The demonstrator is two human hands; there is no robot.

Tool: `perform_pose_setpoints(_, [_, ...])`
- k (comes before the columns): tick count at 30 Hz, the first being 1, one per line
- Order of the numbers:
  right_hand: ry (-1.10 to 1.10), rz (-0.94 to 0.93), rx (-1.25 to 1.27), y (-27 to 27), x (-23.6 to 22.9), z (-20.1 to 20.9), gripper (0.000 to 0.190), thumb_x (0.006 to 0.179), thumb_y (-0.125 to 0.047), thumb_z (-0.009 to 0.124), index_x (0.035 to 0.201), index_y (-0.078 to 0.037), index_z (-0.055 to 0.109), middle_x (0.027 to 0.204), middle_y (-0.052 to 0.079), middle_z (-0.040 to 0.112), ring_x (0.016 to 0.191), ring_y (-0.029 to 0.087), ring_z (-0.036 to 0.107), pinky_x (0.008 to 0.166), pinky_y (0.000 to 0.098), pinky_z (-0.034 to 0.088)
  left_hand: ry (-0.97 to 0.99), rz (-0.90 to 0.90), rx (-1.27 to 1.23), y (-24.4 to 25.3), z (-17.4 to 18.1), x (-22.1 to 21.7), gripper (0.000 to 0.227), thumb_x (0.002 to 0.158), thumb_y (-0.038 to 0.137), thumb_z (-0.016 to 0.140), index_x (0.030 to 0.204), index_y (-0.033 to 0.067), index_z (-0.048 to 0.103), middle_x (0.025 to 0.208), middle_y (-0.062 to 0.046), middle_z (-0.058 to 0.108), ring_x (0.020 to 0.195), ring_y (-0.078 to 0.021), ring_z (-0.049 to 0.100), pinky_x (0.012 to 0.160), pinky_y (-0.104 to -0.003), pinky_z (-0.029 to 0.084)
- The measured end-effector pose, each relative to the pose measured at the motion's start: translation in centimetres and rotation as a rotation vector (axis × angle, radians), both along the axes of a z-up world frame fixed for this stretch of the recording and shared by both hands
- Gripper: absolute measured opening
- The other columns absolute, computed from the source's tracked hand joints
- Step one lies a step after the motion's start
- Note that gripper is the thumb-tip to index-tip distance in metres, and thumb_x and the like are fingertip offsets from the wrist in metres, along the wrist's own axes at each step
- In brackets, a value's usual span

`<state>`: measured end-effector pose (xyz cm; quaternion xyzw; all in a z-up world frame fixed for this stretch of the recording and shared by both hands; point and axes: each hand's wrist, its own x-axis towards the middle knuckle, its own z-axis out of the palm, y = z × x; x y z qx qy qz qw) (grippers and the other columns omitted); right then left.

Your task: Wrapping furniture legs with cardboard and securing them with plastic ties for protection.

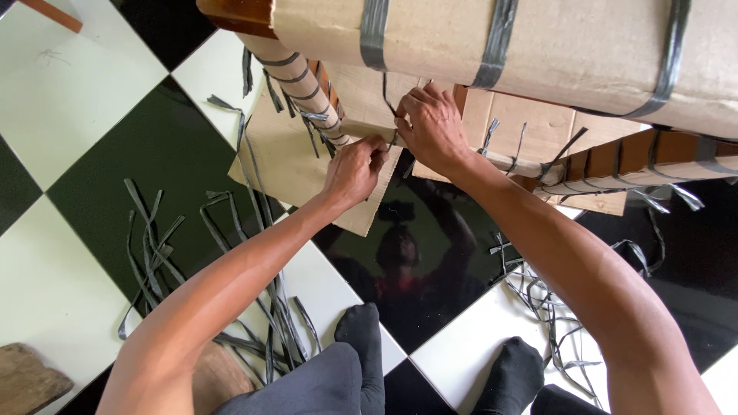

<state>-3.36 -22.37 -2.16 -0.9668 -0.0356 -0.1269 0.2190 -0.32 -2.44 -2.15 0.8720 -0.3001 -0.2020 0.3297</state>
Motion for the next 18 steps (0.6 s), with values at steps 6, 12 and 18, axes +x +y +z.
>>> perform_pose_setpoints(6, [0.133,0.003,0.304,-0.7,-1.2,0.8,0.008,0.095,-0.015,0.071,0.102,-0.012,0.069,0.088,0.010,0.070,0.087,0.032,0.069,0.074,0.0467,0.053,-0.004,0.015,-0.001,0.3,1.1,-1.2,0.009,0.098,0.023,0.061,0.095,0.0157,0.064,0.086,-0.009,0.073,0.086,-0.0409,0.072,0.076,-0.059,0.057])
perform_pose_setpoints(12, [0.222,0.069,0.549,-0.5,-1.4,1.5,0.006,0.097,-0.016,0.073,0.100,-0.014,0.069,0.083,0.004,0.072,0.080,0.024,0.071,0.077,0.0386,0.053,0.030,0.136,-0.327,-0.5,-2.9,-1.2,0.015,0.097,0.024,0.060,0.086,0.0153,0.067,0.071,-0.006,0.071,0.065,-0.0234,0.069,0.063,-0.041,0.055])
perform_pose_setpoints(18, [0.230,0.203,0.426,-0.3,-1.2,3.3,0.006,0.092,-0.006,0.071,0.091,-0.012,0.069,0.080,0.010,0.071,0.080,0.034,0.071,0.074,0.0429,0.053,0.046,0.203,-0.521,-1.8,4.4,-0.8,0.020,0.099,0.017,0.060,0.080,0.0125,0.066,0.063,-0.004,0.069,0.057,-0.0158,0.065,0.058,-0.028,0.056])
